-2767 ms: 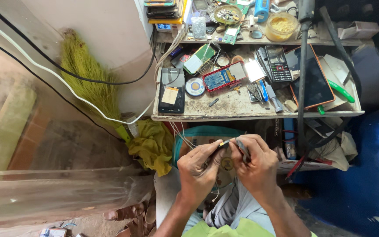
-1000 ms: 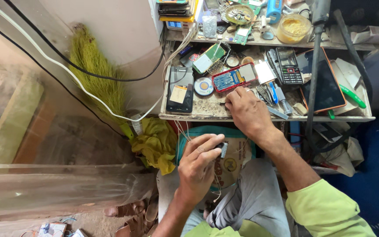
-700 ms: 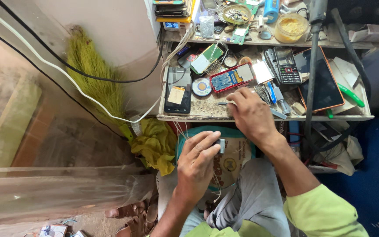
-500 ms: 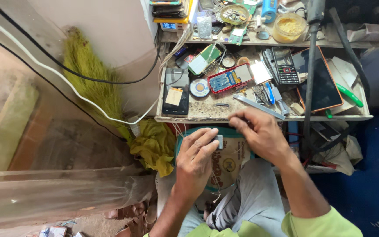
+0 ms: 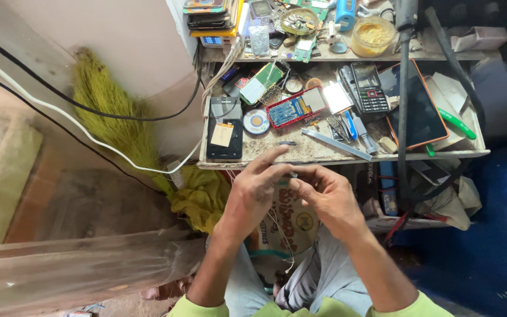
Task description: The person solders wires onto a small electronic component while holding it with tweezers and moves small parts on a cluttered workbench.
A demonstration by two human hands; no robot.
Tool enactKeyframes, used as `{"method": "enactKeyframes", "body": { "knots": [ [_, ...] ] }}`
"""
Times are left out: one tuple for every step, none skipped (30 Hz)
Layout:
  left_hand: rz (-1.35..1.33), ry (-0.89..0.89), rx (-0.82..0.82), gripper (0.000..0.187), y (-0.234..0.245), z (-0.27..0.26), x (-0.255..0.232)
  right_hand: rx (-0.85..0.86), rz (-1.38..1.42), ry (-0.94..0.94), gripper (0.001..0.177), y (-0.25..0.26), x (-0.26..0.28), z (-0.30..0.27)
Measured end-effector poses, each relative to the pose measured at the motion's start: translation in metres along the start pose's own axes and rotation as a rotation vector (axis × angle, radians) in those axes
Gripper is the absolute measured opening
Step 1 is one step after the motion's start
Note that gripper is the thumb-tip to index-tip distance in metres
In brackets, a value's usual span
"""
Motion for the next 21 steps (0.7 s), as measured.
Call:
{"method": "enactKeyframes", "body": {
  "knots": [
    [-0.019, 0.007, -0.018, 0.048, 0.0, 0.001, 0.002, -0.031, 0.031, 0.005, 0.031, -0.003, -0.003, 0.003],
    [-0.038, 0.014, -0.036, 0.046, -0.002, 0.002, 0.003, -0.063, 0.061, 0.009, 0.031, -0.006, -0.006, 0.005],
    [-0.058, 0.021, -0.054, 0.045, -0.002, 0.004, 0.005, -0.095, 0.092, 0.012, 0.031, -0.009, -0.006, 0.006],
    [-0.053, -0.001, -0.039, 0.041, -0.003, 0.007, 0.006, -0.101, 0.067, 0.018, 0.033, -0.012, -0.003, 0.007],
    [-0.048, -0.024, -0.025, 0.038, -0.003, 0.012, 0.009, -0.108, 0.041, 0.023, 0.036, -0.014, 0.002, 0.006],
    [-0.045, -0.044, -0.01, 0.035, -0.002, 0.015, 0.012, -0.115, 0.015, 0.025, 0.039, -0.014, 0.007, 0.003],
    [-0.025, -0.05, 0.047, 0.032, -0.002, 0.019, 0.016, -0.203, -0.196, 0.147, 0.038, -0.009, 0.021, -0.002],
    [-0.003, -0.057, 0.102, 0.028, 0.001, 0.025, 0.021, -0.289, -0.407, 0.271, 0.038, -0.006, 0.036, -0.007],
    [0.019, -0.065, 0.158, 0.025, 0.003, 0.029, 0.024, -0.375, -0.618, 0.394, 0.038, -0.005, 0.049, -0.011],
    [0.025, -0.066, 0.172, 0.031, 0.005, 0.031, 0.026, -0.435, -0.783, 0.526, 0.035, -0.004, 0.062, -0.014],
    [0.03, -0.068, 0.186, 0.037, 0.006, 0.033, 0.028, -0.492, -0.947, 0.658, 0.032, 0.0, 0.075, -0.018],
    [0.03, -0.07, 0.202, 0.043, 0.005, 0.035, 0.03, -0.548, -1.116, 0.788, 0.029, 0.003, 0.084, -0.022],
    [0.033, -0.071, 0.198, 0.042, 0.004, 0.035, 0.031, -0.531, -1.168, 0.743, 0.03, 0.01, 0.086, -0.016],
    [0.035, -0.071, 0.194, 0.042, 0.002, 0.035, 0.033, -0.512, -1.22, 0.696, 0.032, 0.017, 0.087, -0.009],
    [0.036, -0.071, 0.191, 0.041, -0.001, 0.034, 0.034, -0.492, -1.27, 0.648, 0.033, 0.024, 0.086, -0.003],
    [0.026, -0.065, 0.198, 0.041, -0.004, 0.034, 0.037, -0.468, -1.29, 0.629, 0.03, 0.028, 0.085, 0.002],
    [0.015, -0.06, 0.204, 0.041, -0.006, 0.033, 0.038, -0.445, -1.31, 0.611, 0.027, 0.031, 0.084, 0.007],
    [0.009, -0.053, 0.209, 0.041, -0.007, 0.033, 0.04, -0.418, -1.327, 0.595, 0.024, 0.031, 0.082, 0.012],
    [0.015, -0.087, 0.209, 0.04, -0.008, 0.033, 0.04, -0.399, -1.351, 0.599, 0.023, 0.031, 0.082, 0.015],
    [0.02, -0.123, 0.211, 0.04, -0.009, 0.033, 0.04, -0.383, -1.377, 0.601, 0.021, 0.031, 0.082, 0.016],
    [0.025, -0.159, 0.213, 0.04, -0.01, 0.034, 0.04, -0.367, -1.402, 0.604, 0.02, 0.031, 0.083, 0.017]
  ]
}}
Point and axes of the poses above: each hand's wrist, its own z-axis towards the middle knuckle, its own y-axis out of the back of the hand, x = y × z, the point moved 5 cm from there along z, towards the middle knuckle, and after that the axes turned 1 degree about y, right-handed, at the moved point
